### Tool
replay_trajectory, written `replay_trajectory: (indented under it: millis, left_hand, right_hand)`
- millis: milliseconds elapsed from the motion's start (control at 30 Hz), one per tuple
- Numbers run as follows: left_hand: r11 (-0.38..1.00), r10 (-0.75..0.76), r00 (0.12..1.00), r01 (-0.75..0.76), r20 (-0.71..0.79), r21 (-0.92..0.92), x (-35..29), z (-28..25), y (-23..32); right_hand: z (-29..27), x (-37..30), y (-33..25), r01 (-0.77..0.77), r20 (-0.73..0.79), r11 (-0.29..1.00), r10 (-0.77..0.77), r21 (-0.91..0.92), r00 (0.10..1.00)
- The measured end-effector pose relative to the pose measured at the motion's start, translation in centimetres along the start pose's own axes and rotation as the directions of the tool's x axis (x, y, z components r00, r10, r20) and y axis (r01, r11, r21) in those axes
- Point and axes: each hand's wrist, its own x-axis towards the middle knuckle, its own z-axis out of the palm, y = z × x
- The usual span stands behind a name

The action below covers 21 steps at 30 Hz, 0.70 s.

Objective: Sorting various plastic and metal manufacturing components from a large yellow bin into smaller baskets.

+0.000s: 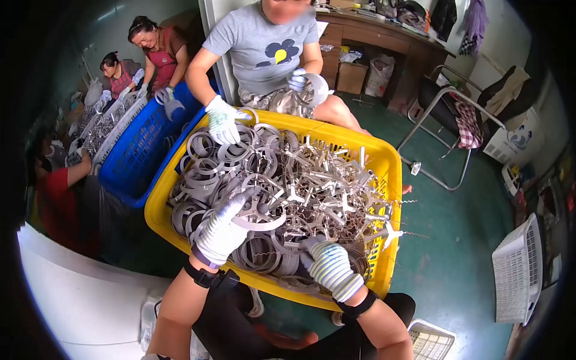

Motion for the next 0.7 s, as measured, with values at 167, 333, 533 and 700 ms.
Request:
replay_trajectory:
  millis: [167, 333, 533, 700]
  left_hand:
    - [0.961, -0.103, 0.993, 0.084, -0.061, -0.262, 0.8, 0.6, -0.3]
    - [0.932, -0.15, 0.989, 0.146, 0.012, -0.331, -0.1, -0.5, 0.0]
    - [0.916, -0.168, 0.986, 0.163, 0.018, -0.368, 0.3, 1.6, 0.2]
    - [0.829, -0.263, 0.952, 0.307, 0.159, -0.467, -0.1, 2.3, 0.8]
  right_hand:
    - [2.8, 3.5, 2.0, -0.134, -0.275, 0.933, 0.039, -0.335, 0.961]
    - [1.2, 5.9, -0.2, -0.076, -0.119, 0.873, 0.021, -0.483, 0.993]
    - [2.5, 6.4, 2.0, -0.08, -0.184, 0.876, -0.01, -0.476, 0.983]
    - [-4.1, 2.7, 0.7, 0.082, -0.47, 0.997, -0.068, 0.01, 0.88]
